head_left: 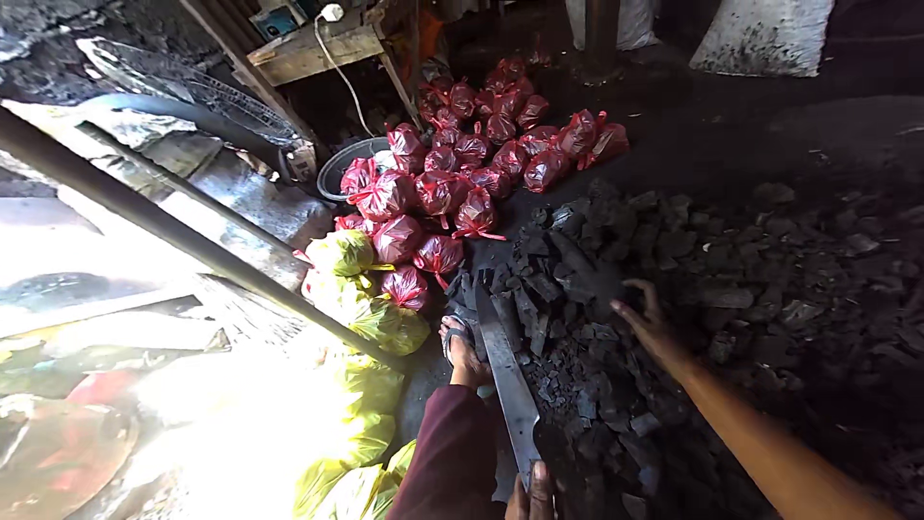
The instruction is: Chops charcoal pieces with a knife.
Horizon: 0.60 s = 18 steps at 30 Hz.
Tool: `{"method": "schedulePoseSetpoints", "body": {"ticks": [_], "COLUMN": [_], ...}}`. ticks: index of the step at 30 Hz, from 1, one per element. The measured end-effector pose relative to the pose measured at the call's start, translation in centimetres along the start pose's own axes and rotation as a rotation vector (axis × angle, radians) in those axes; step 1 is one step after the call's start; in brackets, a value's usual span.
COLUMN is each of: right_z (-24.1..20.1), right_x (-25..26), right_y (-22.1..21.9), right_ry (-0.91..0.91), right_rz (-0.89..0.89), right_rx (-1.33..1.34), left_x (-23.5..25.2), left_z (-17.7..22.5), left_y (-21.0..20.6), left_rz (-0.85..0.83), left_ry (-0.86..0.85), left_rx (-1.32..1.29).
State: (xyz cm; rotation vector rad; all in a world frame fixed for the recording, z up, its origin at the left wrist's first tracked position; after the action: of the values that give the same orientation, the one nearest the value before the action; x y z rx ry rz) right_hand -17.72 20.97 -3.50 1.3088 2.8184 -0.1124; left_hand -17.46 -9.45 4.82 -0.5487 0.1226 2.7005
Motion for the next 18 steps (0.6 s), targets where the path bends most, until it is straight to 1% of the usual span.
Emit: {"method": "schedulePoseSetpoints", "body": {"ticks": [4, 6, 8, 9, 10, 11, 13, 15, 16, 18], "right_z": [1.6, 3.4, 5.8, 7.0, 8.2, 9.3, 11.0, 11.1, 11.3, 10.9], "right_x": [-9.1, -13.4, -17.3, -19.1, -20.9, -22.3, -23.7, -23.5, -23.1, -22.2], "right_y": [12.7, 18.5, 22.7, 23.9, 24.7, 25.0, 24.6, 23.5, 23.2, 22.9], "right_ry": [-0.051, -0.135, -0.275, -0.374, -0.463, -0.537, -0.617, -0.575, -0.534, -0.512], "right_rz": [0.374, 0.587, 0.828, 0.924, 0.977, 0.988, 0.92, 0.811, 0.754, 0.68], "right_rx": [0.154, 0.172, 0.158, 0.137, 0.107, 0.082, 0.035, -0.037, -0.106, -0.218], "left_x": [-0.5, -0.8, -1.0, -1.1, -1.1, -1.1, -1.1, -1.2, -1.4, -2.0], "left_z": [0.4, 0.7, 0.9, 0.8, 0.5, 0.2, -0.6, -1.4, -1.6, -2.2], "left_y": [-1.8, -3.1, -4.4, -5.0, -5.5, -6.0, -7.0, -7.6, -8.0, -8.8], "left_rz": [-0.052, -0.089, -0.138, -0.165, -0.188, -0.21, -0.269, -0.318, -0.339, -0.395], "left_ry": [-0.02, -0.021, -0.034, -0.05, -0.067, -0.09, -0.14, -0.168, -0.169, -0.154], "left_rx": [0.113, 0.18, 0.273, 0.321, 0.378, 0.44, 0.558, 0.658, 0.71, 0.814]}}
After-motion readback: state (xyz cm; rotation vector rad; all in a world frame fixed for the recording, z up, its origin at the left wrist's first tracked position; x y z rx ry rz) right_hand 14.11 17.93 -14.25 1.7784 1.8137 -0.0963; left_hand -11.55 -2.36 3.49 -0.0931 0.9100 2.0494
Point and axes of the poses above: each hand's wrist, its own x-axis towards the middle knuckle, its own y-axis out of the back of the hand, z = x × y, the point moved 8 cm from there along x, towards the middle knuckle, and after that the axes turned 12 degrees about x, right-handed, at the moved point
